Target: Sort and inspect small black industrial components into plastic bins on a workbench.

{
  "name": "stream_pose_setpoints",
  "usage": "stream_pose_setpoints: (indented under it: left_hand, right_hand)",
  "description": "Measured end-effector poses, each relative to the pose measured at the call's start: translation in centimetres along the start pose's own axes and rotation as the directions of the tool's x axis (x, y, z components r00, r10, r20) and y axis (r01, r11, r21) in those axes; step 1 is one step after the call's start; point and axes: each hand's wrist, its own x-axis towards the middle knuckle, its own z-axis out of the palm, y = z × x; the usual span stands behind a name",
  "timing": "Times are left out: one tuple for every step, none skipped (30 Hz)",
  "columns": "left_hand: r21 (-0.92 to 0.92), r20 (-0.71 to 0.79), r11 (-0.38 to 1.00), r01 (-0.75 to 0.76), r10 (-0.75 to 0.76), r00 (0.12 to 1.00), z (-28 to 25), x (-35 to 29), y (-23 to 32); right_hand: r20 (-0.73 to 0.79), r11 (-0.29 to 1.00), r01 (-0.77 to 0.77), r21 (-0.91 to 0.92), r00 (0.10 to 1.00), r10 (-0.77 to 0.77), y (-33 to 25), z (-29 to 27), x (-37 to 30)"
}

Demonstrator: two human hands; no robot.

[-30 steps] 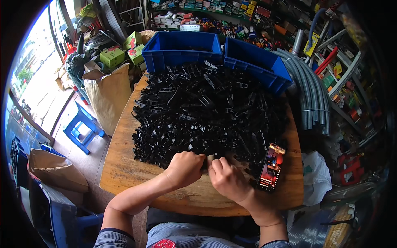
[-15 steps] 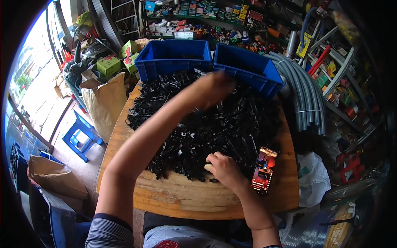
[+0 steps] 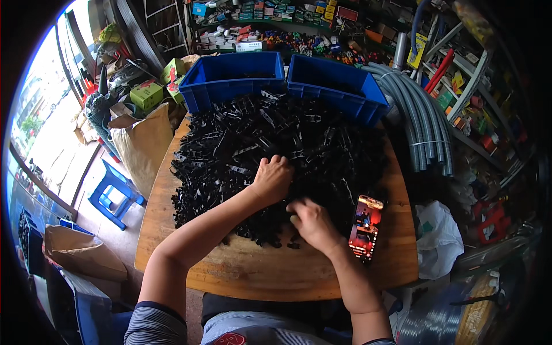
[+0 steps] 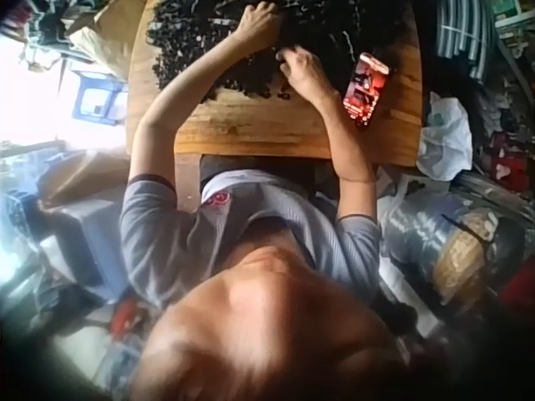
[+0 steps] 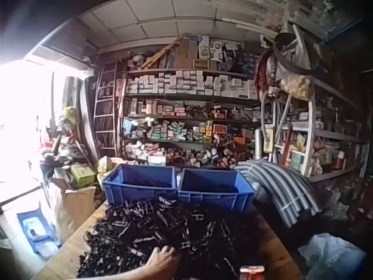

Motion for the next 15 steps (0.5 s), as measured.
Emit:
stream_pose_setpoints:
  left_hand:
    - [0.003, -0.002, 1.0, 0.006, -0.006, 1.0, 0.2, -0.2, -0.3]
    - [-0.029, 0.024, 1.0, 0.011, -0.011, 1.0, 0.5, -0.4, -0.7]
    - [-0.06, 0.049, 0.998, 0.019, -0.016, 0.999, 0.7, -0.6, -1.1]
    - [-0.095, 0.074, 0.995, 0.02, -0.013, 0.997, 0.6, -0.7, -1.2]
    - [-0.095, 0.07, 0.995, 0.022, -0.015, 0.997, 0.5, -0.8, -1.2]
    - [-0.086, 0.018, 0.996, 0.015, -0.014, 1.0, 0.4, -0.8, -1.0]
    - [-0.077, -0.034, 0.997, 0.01, -0.013, 0.999, 0.4, -0.9, -0.8]
    - [-0.067, -0.085, 0.998, 0.007, -0.012, 0.996, 0.3, -1.1, -0.8]
    - [-0.067, -0.088, 0.998, 0.009, -0.014, 0.996, 0.2, -1.2, -1.0]
    - [-0.09, -0.069, 0.995, -0.035, 0.028, 0.997, 0.2, -1.3, -1.3]
    - [-0.113, -0.052, 0.991, -0.077, 0.072, 0.996, 0.1, -1.4, -1.6]
    - [-0.138, -0.035, 0.983, -0.119, 0.116, 0.993, 0.2, -1.4, -1.7]
    - [-0.138, -0.036, 0.983, -0.118, 0.114, 0.993, 0.4, -1.4, -1.7]
    - [-0.172, -0.061, 0.978, -0.118, 0.109, 0.992, 0.6, -1.5, -1.5]
    - [-0.206, -0.086, 0.971, -0.12, 0.105, 0.991, 0.9, -1.6, -1.3]
  right_hand:
    - [-0.033, 0.998, 0.004, 0.06, 0.999, -0.002, 0.3, -0.4, 0.3]
    - [-0.065, 0.993, 0.011, 0.119, 0.998, -0.003, 0.5, -0.7, 0.4]
    - [-0.062, 0.993, 0.019, 0.118, 0.998, -0.012, 0.5, -1.0, 0.4]
    - [-0.069, 0.991, 0.018, 0.135, 0.998, -0.009, 0.5, -1.4, 0.3]
    - [-0.075, 0.988, 0.019, 0.153, 0.997, -0.008, 0.5, -1.8, 0.2]
    - [-0.079, 0.985, 0.02, 0.171, 0.997, -0.007, 0.5, -2.0, 0.2]
    - [-0.077, 0.985, 0.025, 0.169, 0.997, -0.012, 0.4, -2.0, 0.3]
    - [-0.095, 0.971, -0.007, 0.239, 0.995, 0.031, 0.3, -2.0, 0.5]
    - [-0.113, 0.951, -0.039, 0.307, 0.991, 0.077, 0.2, -2.1, 0.6]
    - [-0.126, 0.925, -0.069, 0.374, 0.984, 0.124, 0.1, -2.1, 0.7]
    - [-0.125, 0.926, -0.066, 0.373, 0.985, 0.121, 0.1, -2.2, 0.8]
    - [-0.119, 0.903, -0.101, 0.417, 0.979, 0.164, 0.0, -2.3, 0.9]
    - [-0.11, 0.878, -0.134, 0.459, 0.972, 0.206, 0.0, -2.4, 0.9]
    - [-0.097, 0.849, -0.167, 0.502, 0.964, 0.247, -0.1, -2.4, 1.0]
    - [-0.094, 0.849, -0.166, 0.501, 0.965, 0.245, -0.1, -2.3, 1.0]
